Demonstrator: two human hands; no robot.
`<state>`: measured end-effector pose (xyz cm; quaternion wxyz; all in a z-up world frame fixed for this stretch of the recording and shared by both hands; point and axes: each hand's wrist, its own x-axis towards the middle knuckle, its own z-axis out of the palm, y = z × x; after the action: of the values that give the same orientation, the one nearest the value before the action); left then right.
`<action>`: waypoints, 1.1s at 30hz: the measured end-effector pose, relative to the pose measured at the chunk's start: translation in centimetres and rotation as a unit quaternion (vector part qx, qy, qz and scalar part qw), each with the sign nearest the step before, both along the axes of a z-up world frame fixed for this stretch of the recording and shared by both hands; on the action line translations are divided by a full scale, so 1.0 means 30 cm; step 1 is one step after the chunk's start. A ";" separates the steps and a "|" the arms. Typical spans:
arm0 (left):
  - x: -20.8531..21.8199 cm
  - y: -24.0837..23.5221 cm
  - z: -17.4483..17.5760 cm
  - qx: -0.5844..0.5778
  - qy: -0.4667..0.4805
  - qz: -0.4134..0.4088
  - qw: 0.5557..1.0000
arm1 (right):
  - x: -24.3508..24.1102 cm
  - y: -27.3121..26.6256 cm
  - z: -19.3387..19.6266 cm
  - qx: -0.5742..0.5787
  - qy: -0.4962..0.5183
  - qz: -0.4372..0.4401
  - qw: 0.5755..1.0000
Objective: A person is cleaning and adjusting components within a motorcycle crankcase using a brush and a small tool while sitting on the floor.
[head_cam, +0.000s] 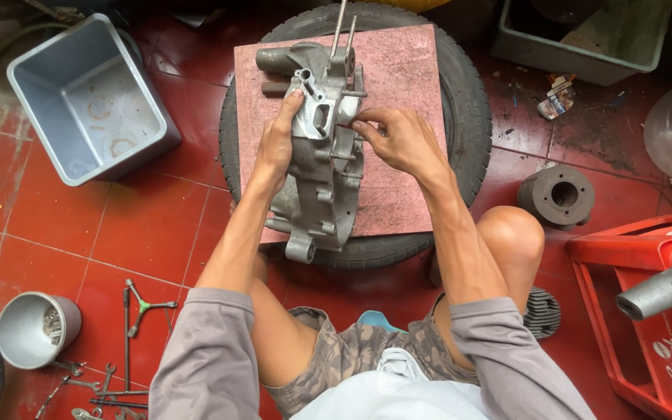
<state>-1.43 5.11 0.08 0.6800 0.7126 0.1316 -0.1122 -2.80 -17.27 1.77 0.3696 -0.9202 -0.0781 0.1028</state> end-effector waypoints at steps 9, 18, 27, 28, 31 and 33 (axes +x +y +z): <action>0.005 -0.003 -0.024 0.007 -0.004 -0.011 1.000 | 0.064 0.060 -0.154 -0.144 -0.172 0.107 0.969; 0.006 -0.016 -0.025 0.073 -0.050 0.033 0.995 | 0.045 0.076 -0.143 -0.158 -0.225 0.105 0.956; -0.006 -0.021 0.037 0.122 0.024 0.019 0.992 | 0.024 0.089 -0.173 -0.164 -0.275 0.071 0.945; 0.002 -0.018 0.029 0.124 0.021 0.019 0.992 | 0.006 0.086 -0.150 -0.163 -0.278 0.070 0.944; 0.004 -0.019 0.017 0.103 0.041 -0.019 0.994 | -0.043 0.064 -0.073 -0.156 -0.295 -0.029 0.942; -0.011 -0.026 0.057 0.046 0.026 -0.050 0.997 | -0.052 0.036 0.018 -0.038 -0.212 -0.092 0.972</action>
<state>-1.75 4.33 1.79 0.6366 0.7455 0.1179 -0.1584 -4.38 -16.20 2.30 0.3173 -0.9376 -0.0659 -0.1258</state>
